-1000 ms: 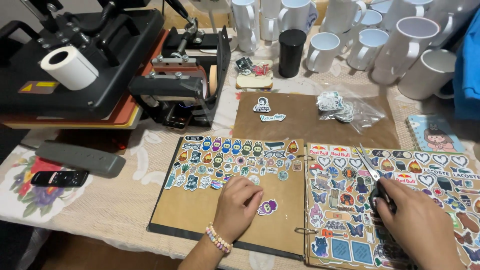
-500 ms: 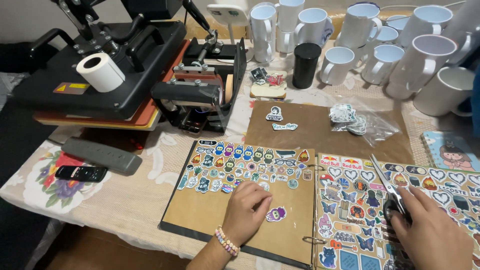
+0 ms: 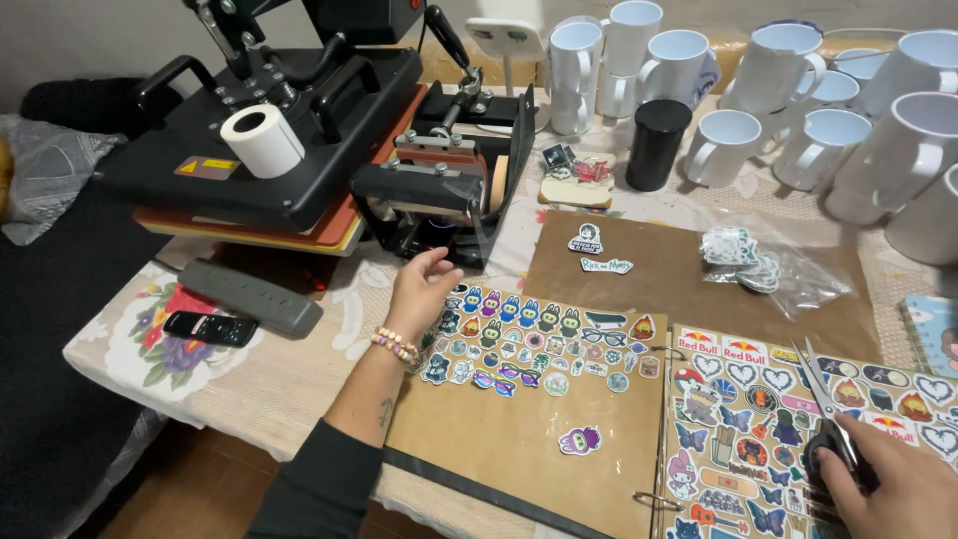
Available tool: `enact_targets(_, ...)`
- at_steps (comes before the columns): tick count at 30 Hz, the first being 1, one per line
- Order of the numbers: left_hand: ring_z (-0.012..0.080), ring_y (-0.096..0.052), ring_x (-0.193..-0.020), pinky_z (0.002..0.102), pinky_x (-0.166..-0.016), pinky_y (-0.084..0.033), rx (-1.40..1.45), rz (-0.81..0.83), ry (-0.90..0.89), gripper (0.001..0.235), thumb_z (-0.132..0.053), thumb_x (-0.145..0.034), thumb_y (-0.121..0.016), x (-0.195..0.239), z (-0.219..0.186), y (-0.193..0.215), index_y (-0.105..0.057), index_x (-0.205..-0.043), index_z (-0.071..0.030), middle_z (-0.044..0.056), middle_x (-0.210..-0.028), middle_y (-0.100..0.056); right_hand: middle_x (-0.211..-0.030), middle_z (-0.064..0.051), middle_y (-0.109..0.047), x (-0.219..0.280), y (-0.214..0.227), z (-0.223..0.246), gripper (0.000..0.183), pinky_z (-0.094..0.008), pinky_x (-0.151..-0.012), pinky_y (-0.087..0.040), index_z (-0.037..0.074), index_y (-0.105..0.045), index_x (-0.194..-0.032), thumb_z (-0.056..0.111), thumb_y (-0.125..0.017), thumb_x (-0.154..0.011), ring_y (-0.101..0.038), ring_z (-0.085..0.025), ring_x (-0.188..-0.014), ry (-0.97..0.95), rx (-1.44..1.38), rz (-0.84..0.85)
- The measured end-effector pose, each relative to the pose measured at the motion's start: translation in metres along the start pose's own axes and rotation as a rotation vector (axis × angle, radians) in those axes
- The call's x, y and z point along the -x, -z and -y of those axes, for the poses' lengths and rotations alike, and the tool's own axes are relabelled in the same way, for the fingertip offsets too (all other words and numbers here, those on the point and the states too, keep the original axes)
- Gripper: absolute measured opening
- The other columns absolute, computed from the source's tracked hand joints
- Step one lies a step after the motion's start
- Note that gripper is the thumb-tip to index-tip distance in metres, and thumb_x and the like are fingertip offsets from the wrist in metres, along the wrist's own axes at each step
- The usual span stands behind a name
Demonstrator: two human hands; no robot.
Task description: Peeling stickers from a sheet and placing them into a binder
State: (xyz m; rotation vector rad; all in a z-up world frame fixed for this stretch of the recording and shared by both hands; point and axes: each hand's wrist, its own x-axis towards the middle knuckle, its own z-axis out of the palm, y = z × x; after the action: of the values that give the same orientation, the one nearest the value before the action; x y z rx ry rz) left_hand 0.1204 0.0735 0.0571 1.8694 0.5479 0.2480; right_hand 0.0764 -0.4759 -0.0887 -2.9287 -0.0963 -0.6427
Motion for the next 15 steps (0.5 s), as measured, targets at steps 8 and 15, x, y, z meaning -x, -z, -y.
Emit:
enact_targets(8,0.0039,-0.045,-0.052,0.022,-0.05,-0.047,0.154,-0.018,-0.04,0.033,-0.013,-0.087,-0.075,-0.043,0.029,-0.01,-0.07,-0.119,-0.004,-0.009,-0.061,-0.046,-0.131,-0.011,-0.075,0.003,0.024,0.012,0.049,-0.036,-0.106,-0.056,0.01,-0.077,-0.126,0.029,-0.078,-0.08,-0.072,-0.025,-0.116,0.128,-0.193,-0.153)
enact_targets(15,0.0045,-0.044,-0.055,0.021,-0.051,-0.039,0.14,0.024,-0.194,0.017,-0.009,-0.085,-0.078,-0.053,0.045,-0.009,-0.077,-0.102,-0.004,-0.007,-0.062,-0.051,-0.145,-0.01,-0.069,0.008,0.024,0.009,0.053,-0.037,-0.106,-0.056,0.016,-0.074,-0.128,0.033,-0.076,-0.078,-0.07,-0.025,-0.123,0.124,-0.182,-0.132)
